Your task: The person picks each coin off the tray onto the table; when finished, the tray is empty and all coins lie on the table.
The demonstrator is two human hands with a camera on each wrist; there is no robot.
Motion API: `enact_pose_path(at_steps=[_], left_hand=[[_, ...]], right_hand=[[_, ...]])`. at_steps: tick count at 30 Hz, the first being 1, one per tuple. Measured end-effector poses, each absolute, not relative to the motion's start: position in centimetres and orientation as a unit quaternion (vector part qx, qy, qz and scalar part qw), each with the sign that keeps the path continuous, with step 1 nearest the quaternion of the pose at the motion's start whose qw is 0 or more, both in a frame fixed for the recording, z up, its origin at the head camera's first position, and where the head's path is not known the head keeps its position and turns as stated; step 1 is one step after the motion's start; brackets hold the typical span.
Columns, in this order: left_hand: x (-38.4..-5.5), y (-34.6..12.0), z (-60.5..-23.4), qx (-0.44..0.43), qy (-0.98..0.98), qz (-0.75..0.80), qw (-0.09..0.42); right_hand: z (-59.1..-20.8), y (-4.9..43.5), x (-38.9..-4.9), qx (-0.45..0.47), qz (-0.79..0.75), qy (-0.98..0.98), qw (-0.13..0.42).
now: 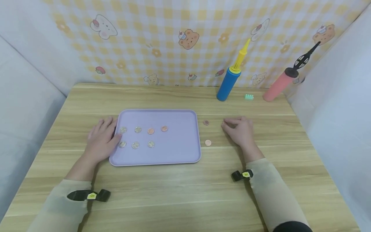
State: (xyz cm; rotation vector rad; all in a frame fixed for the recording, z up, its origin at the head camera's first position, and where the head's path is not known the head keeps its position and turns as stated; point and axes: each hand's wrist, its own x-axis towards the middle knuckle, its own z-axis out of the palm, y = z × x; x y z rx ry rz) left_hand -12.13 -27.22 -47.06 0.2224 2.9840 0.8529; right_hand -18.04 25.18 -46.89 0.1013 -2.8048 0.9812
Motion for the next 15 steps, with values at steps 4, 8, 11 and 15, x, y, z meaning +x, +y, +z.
enact_pose_path(at_steps=[4,8,11,15], left_hand=[[-12.12,-27.09,-47.02,0.071,0.960,0.269,0.014],[-12.11,-26.97,-46.99,0.072,0.960,0.270,0.012],[-12.10,-27.01,-46.98,0.074,0.959,0.272,0.012],[-12.09,-27.34,-47.02,0.073,0.960,0.271,0.012]], right_hand=[[-46.96,25.24,-17.88,0.033,0.332,-0.937,0.099],[-47.09,25.32,-17.90,0.039,0.334,-0.934,0.117],[-47.15,25.30,-18.01,0.042,0.328,-0.935,0.126],[-47.14,25.05,-18.16,0.039,0.327,-0.936,0.127]])
